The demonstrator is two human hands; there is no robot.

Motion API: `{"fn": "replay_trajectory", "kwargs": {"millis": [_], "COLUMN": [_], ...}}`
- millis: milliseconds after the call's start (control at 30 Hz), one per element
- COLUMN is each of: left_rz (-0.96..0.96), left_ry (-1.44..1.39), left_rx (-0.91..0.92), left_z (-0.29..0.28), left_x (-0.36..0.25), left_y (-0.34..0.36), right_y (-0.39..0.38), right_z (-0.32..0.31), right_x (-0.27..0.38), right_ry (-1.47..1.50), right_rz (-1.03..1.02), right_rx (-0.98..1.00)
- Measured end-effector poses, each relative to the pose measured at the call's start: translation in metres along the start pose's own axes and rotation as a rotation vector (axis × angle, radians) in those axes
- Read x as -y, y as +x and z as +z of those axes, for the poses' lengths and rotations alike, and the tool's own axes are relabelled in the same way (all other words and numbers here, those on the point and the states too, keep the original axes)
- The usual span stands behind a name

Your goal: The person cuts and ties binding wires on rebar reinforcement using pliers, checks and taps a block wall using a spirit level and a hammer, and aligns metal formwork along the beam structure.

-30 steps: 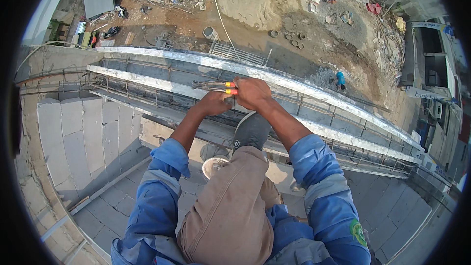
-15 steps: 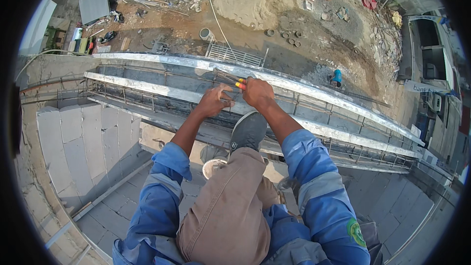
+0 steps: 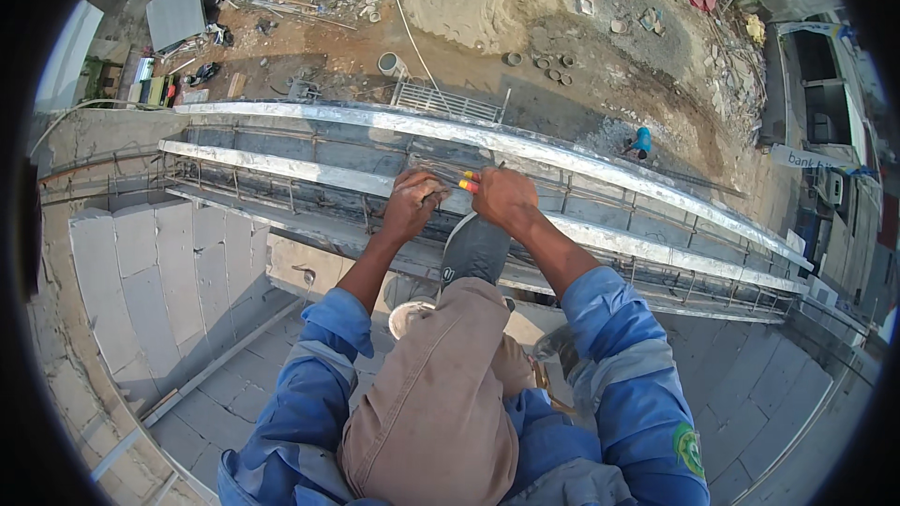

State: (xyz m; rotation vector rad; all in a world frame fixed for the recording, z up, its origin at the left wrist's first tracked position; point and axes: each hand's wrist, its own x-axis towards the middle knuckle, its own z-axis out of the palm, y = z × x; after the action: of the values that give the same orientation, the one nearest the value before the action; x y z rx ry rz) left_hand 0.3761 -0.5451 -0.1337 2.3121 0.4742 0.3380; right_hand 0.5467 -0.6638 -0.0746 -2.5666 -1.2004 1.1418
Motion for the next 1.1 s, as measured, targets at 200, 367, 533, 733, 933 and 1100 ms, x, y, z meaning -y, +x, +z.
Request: {"fn": "replay_trajectory", "kwargs": {"millis": [200,367,533,733,933,1100], "left_rz": [0.08,-0.306,-0.143,-0.1,0.014,-0.197], "left_ry": [0.152,-0.473,-0.274,-0.335,0.094,-0.299], "left_rx": [0.0,0.496,0.961,0.732,-0.038,0.444], "left_z": [0.007,-0.01,-0.017,-0.014,0.007,-0.008], "left_x": [0.018,0.04,0.021,0.033,-0.015,0.009], "left_y": [0.0,0.051,0.098,0.05,0.008,0.031], "right_y": [-0.04,-0.038,-0.026,-0.031,-0.028,-0.014], "right_z": [0.006,0.013,-0.027,-0.031,-0.024,-0.042], "right_x": [0.03,0.058,0.046,0.002,0.01,0.015], "right_ry": [0.126,0.309,0.712,1.339,1.294,1.27], "right_rz": [-0.035,0.017,0.229,0.357,0.235,0.213], "right_rx": [-0.018,0.098,0.28,0.396,0.379,0.323]}}
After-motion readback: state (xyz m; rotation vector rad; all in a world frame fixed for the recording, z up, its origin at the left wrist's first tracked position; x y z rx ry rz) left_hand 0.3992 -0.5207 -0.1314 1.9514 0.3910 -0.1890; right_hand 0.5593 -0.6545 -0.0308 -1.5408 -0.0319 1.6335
